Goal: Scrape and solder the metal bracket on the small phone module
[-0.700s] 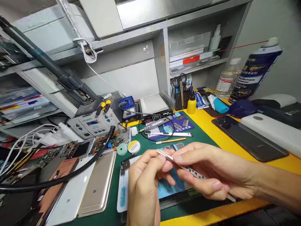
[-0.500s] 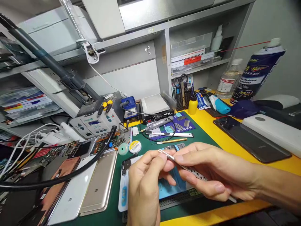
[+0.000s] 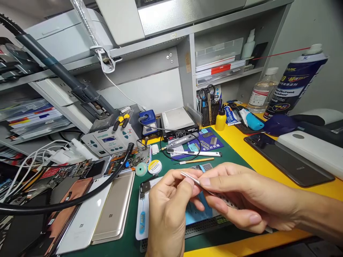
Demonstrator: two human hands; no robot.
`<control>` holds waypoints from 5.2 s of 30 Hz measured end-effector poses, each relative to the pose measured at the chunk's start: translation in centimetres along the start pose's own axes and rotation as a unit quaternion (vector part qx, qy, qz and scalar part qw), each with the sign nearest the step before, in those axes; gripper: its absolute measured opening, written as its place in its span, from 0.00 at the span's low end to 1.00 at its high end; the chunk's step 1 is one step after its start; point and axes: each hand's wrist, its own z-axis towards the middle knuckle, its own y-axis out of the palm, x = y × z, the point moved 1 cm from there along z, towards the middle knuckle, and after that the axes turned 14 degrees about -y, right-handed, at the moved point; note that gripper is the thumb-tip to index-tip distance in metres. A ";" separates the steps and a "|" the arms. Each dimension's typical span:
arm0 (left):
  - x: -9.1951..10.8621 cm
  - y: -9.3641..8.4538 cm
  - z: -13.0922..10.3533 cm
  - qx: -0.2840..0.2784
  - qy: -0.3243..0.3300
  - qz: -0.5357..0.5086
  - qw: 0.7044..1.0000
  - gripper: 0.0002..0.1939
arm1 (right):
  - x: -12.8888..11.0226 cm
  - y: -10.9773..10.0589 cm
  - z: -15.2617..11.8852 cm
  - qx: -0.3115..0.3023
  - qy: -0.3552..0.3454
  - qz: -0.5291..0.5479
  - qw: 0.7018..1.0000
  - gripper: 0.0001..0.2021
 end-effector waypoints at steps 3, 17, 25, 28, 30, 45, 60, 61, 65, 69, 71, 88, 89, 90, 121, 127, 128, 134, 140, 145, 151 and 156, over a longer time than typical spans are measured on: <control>0.1 -0.1 -0.1 -0.017 0.005 -0.002 1.000 0.09 | -0.2 0.0 0.0 0.007 0.024 0.014 1.000 0.17; 0.7 0.0 0.0 0.010 -0.030 0.020 0.999 0.08 | -0.3 -0.1 -0.1 -0.028 -0.016 -0.027 0.999 0.14; 0.7 -0.7 0.0 0.090 -0.004 -0.008 0.996 0.08 | -0.7 -0.1 -0.5 -0.010 -0.044 -0.215 0.976 0.20; 0.8 -0.9 -0.1 0.106 -0.007 -0.012 0.994 0.09 | -0.6 -0.2 -0.4 -0.004 -0.050 -0.212 0.976 0.18; 0.7 -0.8 -0.2 0.107 -0.013 -0.012 0.994 0.10 | -0.4 -0.4 -0.2 0.004 -0.038 -0.164 0.986 0.17; 0.9 -0.2 -0.8 0.049 -0.020 -0.047 0.998 0.09 | -0.7 -0.8 -0.1 0.025 0.029 0.006 0.999 0.12; 0.7 -0.8 -0.7 0.043 -0.011 -0.018 0.999 0.11 | -1.5 -0.7 -0.1 0.001 0.040 0.010 0.999 0.14; 0.7 -0.8 -0.7 0.034 -0.012 -0.018 0.999 0.11 | -1.5 -0.7 -0.1 0.001 0.033 0.003 0.999 0.14; 0.6 -1.0 -0.6 0.033 0.006 -0.027 0.999 0.15 | -1.1 -0.8 -0.2 0.003 0.016 -0.043 0.999 0.12; 0.7 -1.3 -0.5 0.111 0.020 -0.002 0.994 0.22 | -0.8 -0.8 -0.2 0.018 0.022 -0.066 0.997 0.13; 0.8 -1.4 -0.4 0.129 0.010 0.009 0.991 0.24 | -0.8 -0.8 -0.3 0.026 0.027 -0.078 0.996 0.13; 0.3 -2.0 -1.1 0.137 0.016 0.142 0.980 0.23 | -0.7 -0.4 -0.3 0.009 -0.039 -0.232 0.972 0.13; 0.1 -1.8 -1.3 0.136 0.030 0.146 0.979 0.21 | -0.7 -0.1 -0.4 0.004 -0.037 -0.247 0.968 0.14; -0.1 -1.6 -1.4 0.134 0.048 0.149 0.979 0.20 | -0.8 0.1 -0.5 -0.004 -0.031 -0.256 0.966 0.14; 4.3 -4.1 -4.1 -0.065 0.469 0.717 0.511 0.08 | 1.5 1.2 -1.7 -0.152 -0.422 -0.766 0.460 0.10; 5.7 -4.9 -5.9 -0.036 0.445 0.737 0.507 0.08 | 0.2 2.2 -2.1 -0.147 -0.409 -0.779 0.452 0.09; 5.9 -5.0 -6.2 -0.030 0.441 0.742 0.505 0.08 | 0.0 2.3 -2.2 -0.148 -0.404 -0.783 0.450 0.09; 5.7 -4.5 -7.0 0.000 0.480 0.721 0.500 0.11 | -1.1 3.5 -2.4 -0.163 -0.413 -0.794 0.415 0.10; 5.5 -4.7 -7.7 0.002 0.501 0.694 0.518 0.14 | -1.4 4.3 -2.7 -0.161 -0.434 -0.777 0.426 0.10; 5.2 -4.8 -8.2 0.026 0.487 0.684 0.543 0.12 | -1.1 4.6 -3.0 -0.145 -0.473 -0.761 0.420 0.09; 5.1 -5.1 -8.6 0.055 0.488 0.694 0.527 0.05 | -0.9 4.9 -3.0 -0.144 -0.483 -0.770 0.392 0.09; 5.3 -5.2 -8.6 0.038 0.498 0.691 0.523 0.08 | -0.9 5.4 -2.9 -0.154 -0.436 -0.795 0.393 0.08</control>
